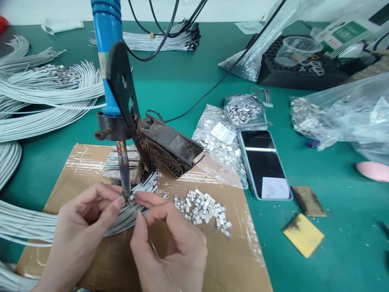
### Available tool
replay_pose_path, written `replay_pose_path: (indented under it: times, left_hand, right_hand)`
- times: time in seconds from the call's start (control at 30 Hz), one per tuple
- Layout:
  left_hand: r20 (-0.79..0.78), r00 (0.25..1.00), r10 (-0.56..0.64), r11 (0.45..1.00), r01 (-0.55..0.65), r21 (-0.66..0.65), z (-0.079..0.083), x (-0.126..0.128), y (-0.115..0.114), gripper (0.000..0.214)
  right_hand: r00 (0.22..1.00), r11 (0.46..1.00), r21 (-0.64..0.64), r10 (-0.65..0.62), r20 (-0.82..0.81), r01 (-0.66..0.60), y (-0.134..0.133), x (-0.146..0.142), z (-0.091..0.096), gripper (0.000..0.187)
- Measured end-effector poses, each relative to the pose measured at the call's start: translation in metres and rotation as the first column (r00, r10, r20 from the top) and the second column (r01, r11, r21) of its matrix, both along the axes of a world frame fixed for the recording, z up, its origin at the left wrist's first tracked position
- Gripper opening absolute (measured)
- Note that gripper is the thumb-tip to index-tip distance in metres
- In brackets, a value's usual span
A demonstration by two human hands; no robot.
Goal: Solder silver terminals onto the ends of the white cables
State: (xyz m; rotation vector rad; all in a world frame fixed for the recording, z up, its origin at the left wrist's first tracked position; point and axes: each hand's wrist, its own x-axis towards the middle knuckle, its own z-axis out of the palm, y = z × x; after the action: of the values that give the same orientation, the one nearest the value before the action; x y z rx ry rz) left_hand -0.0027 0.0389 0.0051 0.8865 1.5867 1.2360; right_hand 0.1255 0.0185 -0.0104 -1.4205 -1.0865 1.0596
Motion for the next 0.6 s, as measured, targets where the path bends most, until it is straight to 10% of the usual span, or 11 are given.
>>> replay_pose_path:
  times: [0.6]
  left_hand:
    - [-0.011,1.0,-0.001,1.0,0.001,0.005,0.0001,-0.0023,-0.0008,0.012]
  right_hand:
    - [1.0,1.0,0.005,-0.002,-0.019,0.003,0.0012,-0.0009,0.0009,0.02]
